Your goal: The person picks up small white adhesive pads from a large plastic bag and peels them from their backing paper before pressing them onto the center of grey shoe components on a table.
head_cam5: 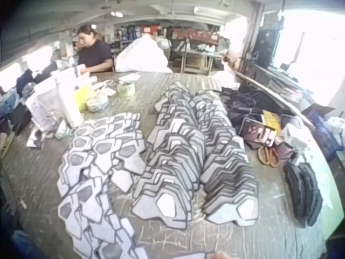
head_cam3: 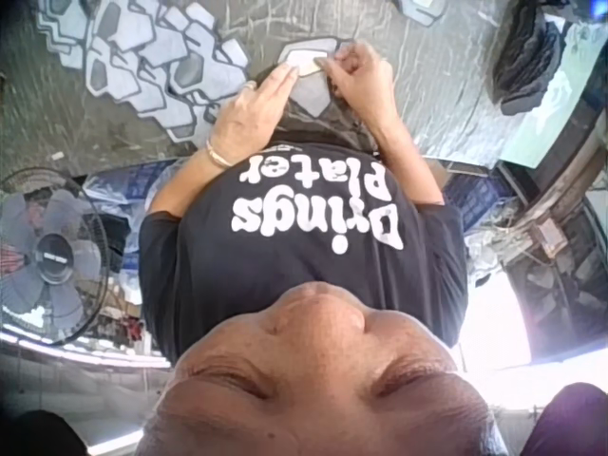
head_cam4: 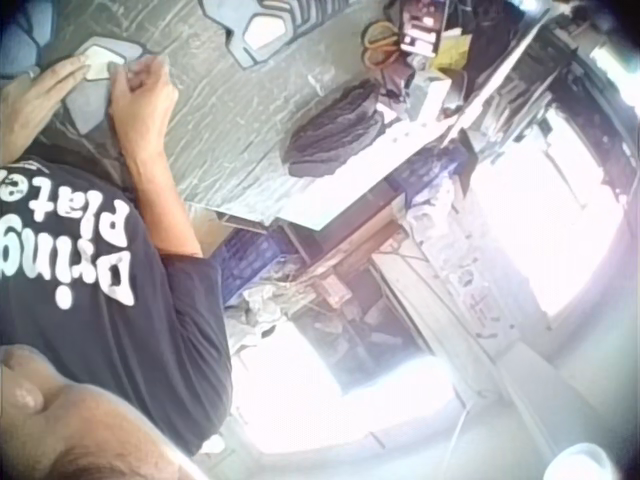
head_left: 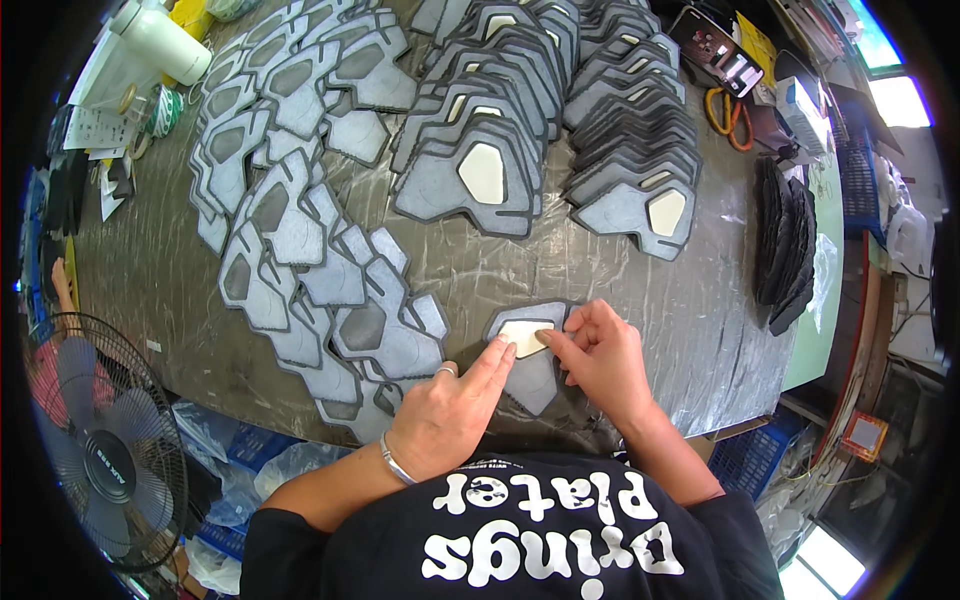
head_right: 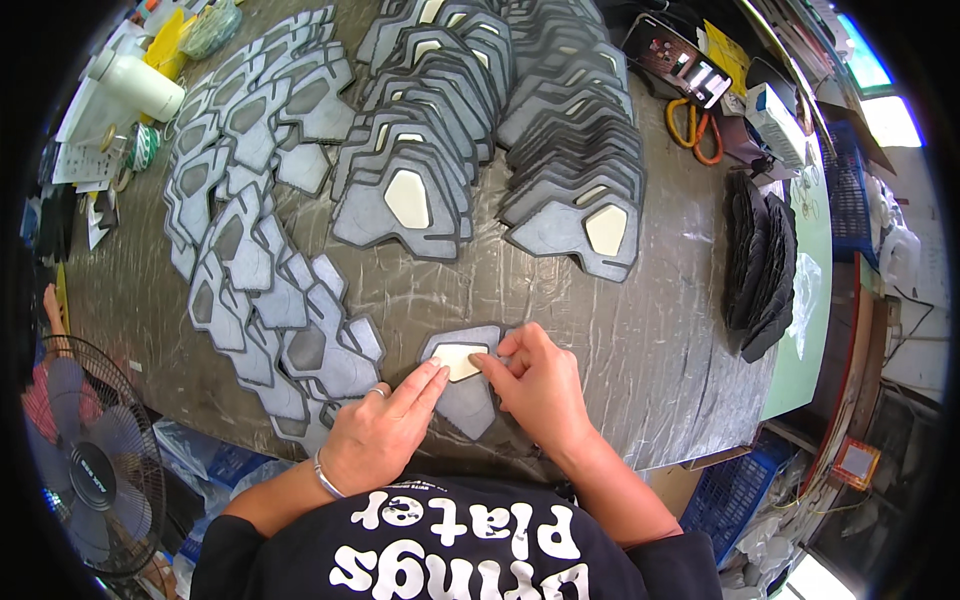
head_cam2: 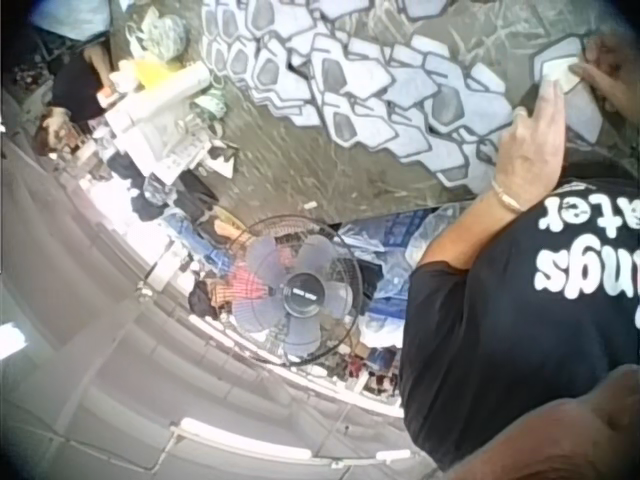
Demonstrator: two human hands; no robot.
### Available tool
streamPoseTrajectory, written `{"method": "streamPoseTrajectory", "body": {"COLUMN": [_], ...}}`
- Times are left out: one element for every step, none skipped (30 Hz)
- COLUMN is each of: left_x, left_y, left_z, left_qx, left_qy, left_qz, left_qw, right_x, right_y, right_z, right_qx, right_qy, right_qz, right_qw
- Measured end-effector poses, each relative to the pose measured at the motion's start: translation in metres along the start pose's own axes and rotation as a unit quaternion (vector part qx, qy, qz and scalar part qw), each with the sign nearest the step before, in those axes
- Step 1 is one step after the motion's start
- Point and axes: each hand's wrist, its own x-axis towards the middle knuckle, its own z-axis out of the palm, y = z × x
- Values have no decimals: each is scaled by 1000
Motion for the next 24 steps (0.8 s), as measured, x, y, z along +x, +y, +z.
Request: {"method": "streamPoseTrajectory", "body": {"left_x": [0, 1, 1, -1, -1, -1, -1, -3, -3, -4, -3, -4, -4, -5, -7, -12, -17, -23, -33, -44, -52, -57, -59, -60], "left_y": [1, 0, 0, 0, 1, 1, 1, 2, 3, 4, 4, 3, 3, 1, 0, -1, -2, -5, -7, -6, -3, -1, 0, 0], "left_z": [0, 0, 0, 1, 2, 2, 3, 2, 1, -1, -2, -4, -5, -7, -7, -7, -7, -7, -8, -6, -5, -3, -2, -1], "left_qx": [1, 4, 8, 10, 13, 18, 7, -5, 0, -36, -70, -64, -123, -180, -174, -233, -290, -337, -329, -470, -597, -630, -626, -562], "left_qy": [1, 4, 8, 6, 4, 10, 13, 16, 22, 9, -3, 3, 19, 36, 43, 129, 213, 246, 252, 199, 138, 115, 121, 161], "left_qz": [-5, -9, -6, -12, -17, -15, -16, -17, -16, -26, -34, -34, -35, -35, -36, -38, -39, -40, -44, -126, -199, -241, -237, -212], "left_qw": [1000, 1000, 1000, 1000, 1000, 1000, 1000, 1000, 1000, 999, 997, 997, 992, 982, 983, 963, 932, 908, 909, 851, 765, 729, 733, 783], "right_x": [0, 1, 2, 1, 3, 5, 6, 4, 5, 5, 7, 7, 8, 11, 15, 21, 26, 30, 35, 41, 46, 62, 71, 79], "right_y": [-2, -6, -11, -14, -14, -11, -10, -15, -18, -22, -25, -27, -27, -29, -30, -31, -31, -31, -37, -46, -55, -49, -49, -51], "right_z": [-2, -4, -6, -8, -8, -7, -7, -10, -12, -14, -16, -18, -19, -20, -23, -28, -31, -32, -28, -26, -24, -14, 0, 16], "right_qx": [-21, -20, -95, -170, -169, -203, -232, -246, -246, -268, -290, -290, -302, -314, -314, -270, -225, -114, -113, -57, 1, 27, 30, 29], "right_qy": [0, 4, -3, -9, -4, 42, 87, 31, 35, -9, -52, -48, -65, -82, -79, -114, -152, -119, -123, -49, 30, 63, 65, 89], "right_qz": [0, -4, -10, -16, -22, -169, -312, -309, -316, -305, -295, -302, -293, -286, -295, -267, -239, -237, -245, -228, -207, -240, -249, -286], "right_qw": [1000, 1000, 995, 985, 985, 964, 917, 918, 916, 914, 909, 907, 905, 902, 899, 918, 932, 957, 955, 971, 978, 968, 966, 954]}}
